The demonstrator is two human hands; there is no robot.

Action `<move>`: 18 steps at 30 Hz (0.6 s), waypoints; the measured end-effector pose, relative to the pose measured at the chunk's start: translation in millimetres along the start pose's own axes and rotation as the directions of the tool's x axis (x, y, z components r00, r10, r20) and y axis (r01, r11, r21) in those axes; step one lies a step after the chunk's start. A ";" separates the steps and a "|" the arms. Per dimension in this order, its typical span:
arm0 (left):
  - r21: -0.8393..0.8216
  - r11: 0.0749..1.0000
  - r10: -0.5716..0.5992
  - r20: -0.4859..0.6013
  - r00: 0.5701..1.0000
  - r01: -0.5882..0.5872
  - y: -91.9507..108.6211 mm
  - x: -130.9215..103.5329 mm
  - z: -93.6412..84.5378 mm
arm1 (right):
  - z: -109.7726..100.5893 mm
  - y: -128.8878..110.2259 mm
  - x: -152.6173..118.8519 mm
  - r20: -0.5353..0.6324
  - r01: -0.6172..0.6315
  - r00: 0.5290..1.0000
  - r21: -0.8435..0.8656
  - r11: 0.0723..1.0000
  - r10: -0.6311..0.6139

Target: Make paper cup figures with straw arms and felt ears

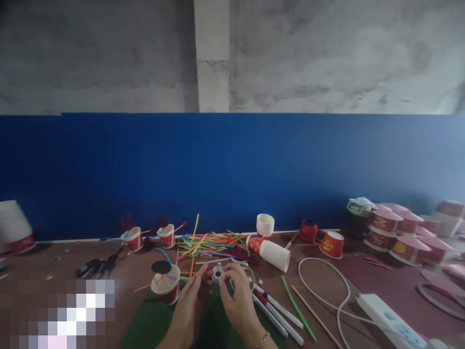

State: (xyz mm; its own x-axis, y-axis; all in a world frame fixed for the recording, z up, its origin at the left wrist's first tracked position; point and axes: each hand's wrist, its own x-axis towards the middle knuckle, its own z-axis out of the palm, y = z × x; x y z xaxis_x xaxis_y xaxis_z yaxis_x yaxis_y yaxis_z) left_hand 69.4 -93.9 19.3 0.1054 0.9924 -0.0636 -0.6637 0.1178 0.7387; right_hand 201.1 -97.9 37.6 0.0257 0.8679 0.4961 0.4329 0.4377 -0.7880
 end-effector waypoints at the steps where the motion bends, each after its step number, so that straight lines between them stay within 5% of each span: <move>1: -0.030 1.000 0.003 0.022 1.000 -0.003 1.6 -0.2 0.8 | 0.3 -1.6 0.3 0.032 -0.007 0.999 0.032 0.999 0.006; 7: -0.109 0.993 -0.030 0.090 0.996 0.040 6.0 -1.8 6.3 | 5.8 -4.7 2.3 0.263 -0.153 0.959 0.175 0.973 0.103; 18: -0.071 0.996 -0.041 0.116 0.992 0.050 2.1 -4.0 5.7 | 11.4 -4.2 0.6 0.237 -0.197 0.957 0.114 0.974 0.166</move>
State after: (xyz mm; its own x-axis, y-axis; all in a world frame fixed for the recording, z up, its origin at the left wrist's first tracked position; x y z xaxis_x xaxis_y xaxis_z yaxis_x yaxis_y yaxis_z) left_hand 71.8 -97.9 25.0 0.2179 0.9758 -0.0156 -0.7083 0.1691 0.6853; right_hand 189.0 -96.5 37.1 -0.1171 0.9590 0.2582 0.3139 0.2823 -0.9065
